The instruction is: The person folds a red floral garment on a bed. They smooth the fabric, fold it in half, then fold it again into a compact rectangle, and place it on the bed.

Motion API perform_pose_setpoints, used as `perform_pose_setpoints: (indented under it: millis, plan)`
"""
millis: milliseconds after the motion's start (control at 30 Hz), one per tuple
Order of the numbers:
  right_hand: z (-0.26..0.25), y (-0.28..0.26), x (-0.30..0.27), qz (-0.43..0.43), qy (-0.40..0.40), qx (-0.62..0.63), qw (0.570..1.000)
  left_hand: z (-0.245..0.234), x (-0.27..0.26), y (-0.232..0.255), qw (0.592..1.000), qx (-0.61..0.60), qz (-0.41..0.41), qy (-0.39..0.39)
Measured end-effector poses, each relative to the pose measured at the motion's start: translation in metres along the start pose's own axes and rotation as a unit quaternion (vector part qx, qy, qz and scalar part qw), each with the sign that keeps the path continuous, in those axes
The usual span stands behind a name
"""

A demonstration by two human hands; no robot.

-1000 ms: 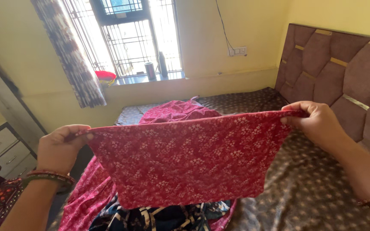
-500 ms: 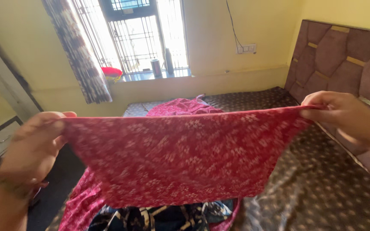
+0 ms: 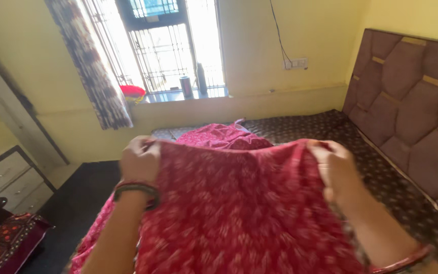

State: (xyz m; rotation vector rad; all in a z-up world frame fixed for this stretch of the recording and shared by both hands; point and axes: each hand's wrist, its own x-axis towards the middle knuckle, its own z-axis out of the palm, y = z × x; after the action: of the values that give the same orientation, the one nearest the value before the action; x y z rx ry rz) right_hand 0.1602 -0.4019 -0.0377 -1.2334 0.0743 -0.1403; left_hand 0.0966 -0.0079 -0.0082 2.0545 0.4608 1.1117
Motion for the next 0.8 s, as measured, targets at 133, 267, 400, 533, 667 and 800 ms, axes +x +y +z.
perform_pose_setpoints:
  millis: [133, 267, 400, 533, 667, 800]
  plan:
    - [0.047, -0.005, -0.032, -0.016, -0.110, -0.060, 0.992, 0.032, -0.037, 0.063, 0.994, -0.050, 0.072, -0.066]
    - [0.074, -0.018, -0.060, 0.018, -0.209, -0.062, 0.976, 0.043, -0.076, 0.113, 0.957, -0.152, 0.194, -0.151]
    - [0.082, -0.037, -0.068, 0.032, -0.278, -0.024, 0.960, 0.034, -0.084, 0.140, 0.939, -0.089, 0.160, -0.292]
    - [0.076, -0.045, -0.069, -0.066, -0.274, -0.143, 0.949, 0.025, -0.084, 0.147, 0.928, -0.137, 0.198, -0.283]
    - [0.066, -0.044, -0.072, -0.427, -0.200, -0.346, 0.811, 0.030, -0.086, 0.141, 0.929, -0.149, 0.168, -0.294]
    - [0.053, -0.056, -0.072, -0.251, -0.223, -0.518, 0.787, 0.032, -0.075, 0.124, 0.928, -0.165, 0.173, -0.284]
